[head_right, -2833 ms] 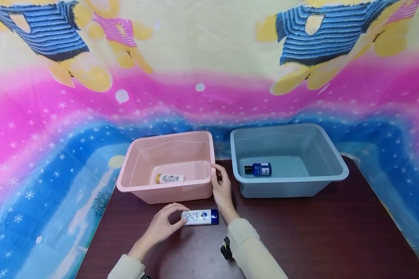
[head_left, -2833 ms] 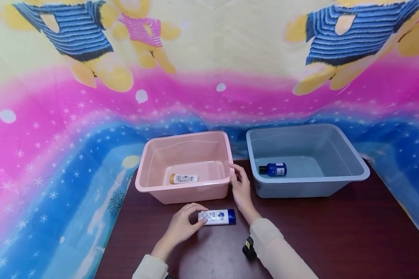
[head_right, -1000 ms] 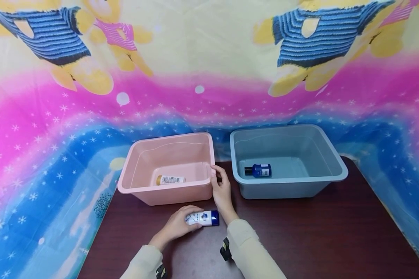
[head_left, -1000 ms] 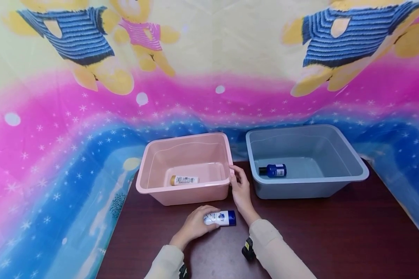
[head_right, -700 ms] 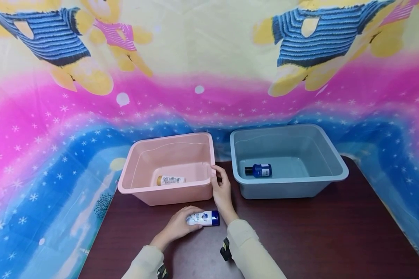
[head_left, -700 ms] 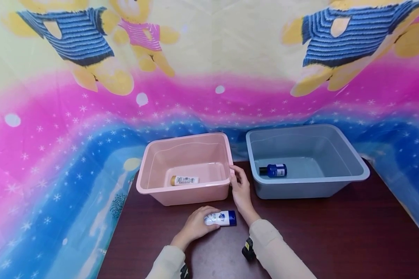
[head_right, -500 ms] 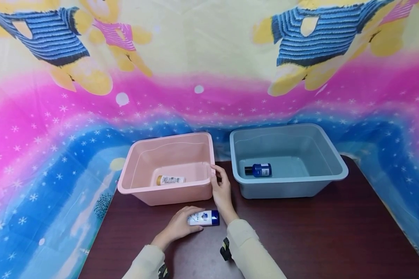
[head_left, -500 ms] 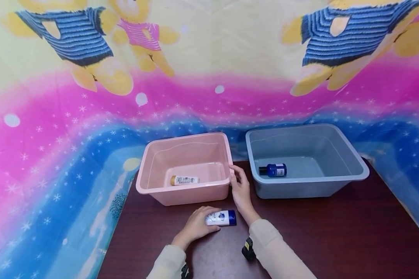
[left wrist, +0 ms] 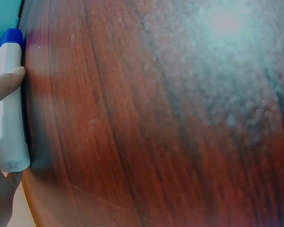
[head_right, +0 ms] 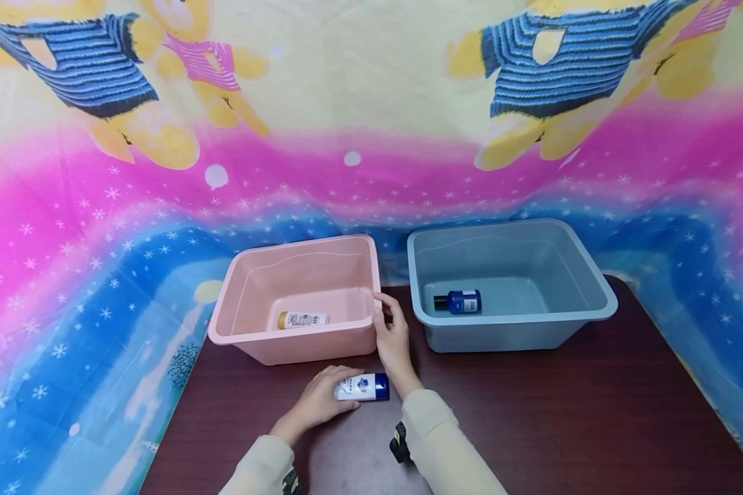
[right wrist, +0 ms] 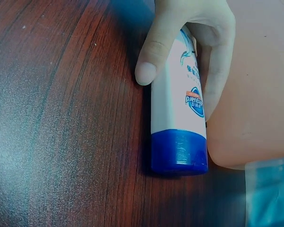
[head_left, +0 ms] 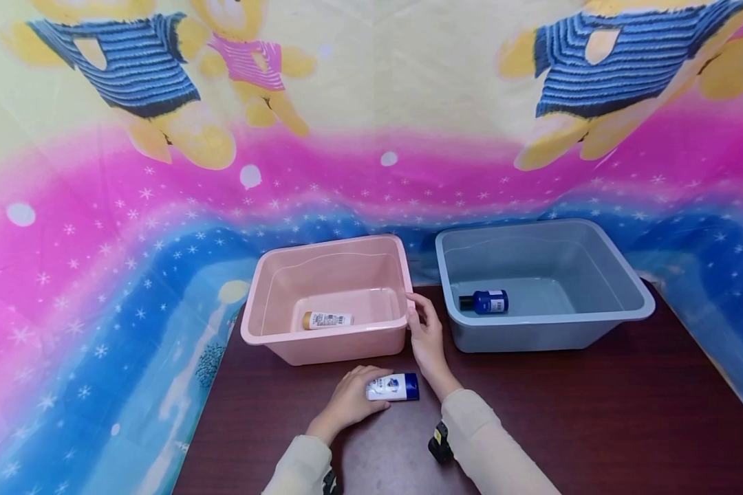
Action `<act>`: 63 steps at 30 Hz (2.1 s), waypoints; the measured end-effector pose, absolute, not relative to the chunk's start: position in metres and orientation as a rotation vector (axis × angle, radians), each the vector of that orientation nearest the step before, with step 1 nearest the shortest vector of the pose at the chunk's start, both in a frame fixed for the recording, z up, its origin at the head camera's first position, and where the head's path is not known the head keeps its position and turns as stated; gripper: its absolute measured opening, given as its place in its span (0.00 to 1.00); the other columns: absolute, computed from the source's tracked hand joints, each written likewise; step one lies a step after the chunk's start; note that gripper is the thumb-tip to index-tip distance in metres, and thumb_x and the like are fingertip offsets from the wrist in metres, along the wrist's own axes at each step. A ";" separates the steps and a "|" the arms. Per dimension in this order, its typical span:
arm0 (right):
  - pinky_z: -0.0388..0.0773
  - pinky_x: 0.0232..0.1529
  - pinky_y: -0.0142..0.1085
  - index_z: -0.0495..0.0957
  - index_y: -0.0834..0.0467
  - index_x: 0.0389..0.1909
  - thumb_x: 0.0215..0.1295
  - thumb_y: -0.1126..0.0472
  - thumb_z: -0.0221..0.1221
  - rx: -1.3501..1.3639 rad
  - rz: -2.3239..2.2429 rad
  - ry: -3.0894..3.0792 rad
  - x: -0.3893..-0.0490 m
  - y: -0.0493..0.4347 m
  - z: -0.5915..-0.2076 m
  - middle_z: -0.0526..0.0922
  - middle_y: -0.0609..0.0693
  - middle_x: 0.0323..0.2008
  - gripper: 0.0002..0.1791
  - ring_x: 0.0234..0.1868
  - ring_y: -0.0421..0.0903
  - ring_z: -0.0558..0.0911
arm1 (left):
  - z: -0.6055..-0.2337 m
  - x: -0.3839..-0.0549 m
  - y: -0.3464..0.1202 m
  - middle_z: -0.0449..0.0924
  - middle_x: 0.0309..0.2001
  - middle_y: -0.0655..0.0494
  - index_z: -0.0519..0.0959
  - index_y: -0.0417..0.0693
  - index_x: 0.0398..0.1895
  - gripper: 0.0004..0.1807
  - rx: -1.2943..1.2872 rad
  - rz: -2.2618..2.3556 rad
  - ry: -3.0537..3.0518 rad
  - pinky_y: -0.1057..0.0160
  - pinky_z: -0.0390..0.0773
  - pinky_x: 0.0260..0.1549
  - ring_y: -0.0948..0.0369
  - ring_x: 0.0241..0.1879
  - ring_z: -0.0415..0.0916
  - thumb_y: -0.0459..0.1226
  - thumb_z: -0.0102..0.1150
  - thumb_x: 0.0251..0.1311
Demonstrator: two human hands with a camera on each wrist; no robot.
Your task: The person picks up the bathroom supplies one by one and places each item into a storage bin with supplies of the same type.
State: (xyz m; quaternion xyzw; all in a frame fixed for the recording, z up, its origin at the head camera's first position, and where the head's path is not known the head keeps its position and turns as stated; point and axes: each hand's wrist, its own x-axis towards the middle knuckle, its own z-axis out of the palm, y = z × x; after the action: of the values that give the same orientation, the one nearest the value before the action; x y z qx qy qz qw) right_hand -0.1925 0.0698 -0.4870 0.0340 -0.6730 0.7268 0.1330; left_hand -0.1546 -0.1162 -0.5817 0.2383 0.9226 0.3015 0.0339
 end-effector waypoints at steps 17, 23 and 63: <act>0.71 0.50 0.25 0.71 0.67 0.62 0.76 0.66 0.50 0.096 2.120 -1.953 -0.193 0.071 -0.488 0.73 0.65 0.62 0.18 0.59 0.62 0.70 | -0.581 -0.150 -0.115 0.81 0.53 0.62 0.82 0.53 0.58 0.31 0.716 0.948 2.863 0.55 0.72 0.55 0.61 0.53 0.74 0.41 0.79 0.46; 0.71 0.51 0.27 0.72 0.67 0.61 0.75 0.67 0.51 0.089 2.108 -1.940 -0.193 0.070 -0.489 0.74 0.63 0.60 0.17 0.57 0.56 0.72 | -0.576 -0.144 -0.120 0.81 0.53 0.63 0.82 0.54 0.58 0.32 0.742 0.955 2.900 0.54 0.74 0.54 0.61 0.53 0.75 0.41 0.80 0.45; 0.72 0.49 0.28 0.72 0.68 0.60 0.75 0.66 0.52 0.095 2.081 -1.915 -0.193 0.068 -0.490 0.75 0.63 0.59 0.17 0.53 0.42 0.72 | -0.529 -0.126 -0.141 0.81 0.51 0.68 0.82 0.57 0.57 0.34 0.784 0.945 3.053 0.61 0.76 0.46 0.66 0.49 0.75 0.44 0.81 0.40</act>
State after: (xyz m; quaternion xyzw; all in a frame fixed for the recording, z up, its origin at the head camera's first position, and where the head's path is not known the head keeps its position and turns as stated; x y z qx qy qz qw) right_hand -0.1933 0.0680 -0.4897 0.0330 -0.6686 0.7264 0.1554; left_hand -0.1258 -0.1407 -0.5292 0.2376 0.9252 0.2865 -0.0746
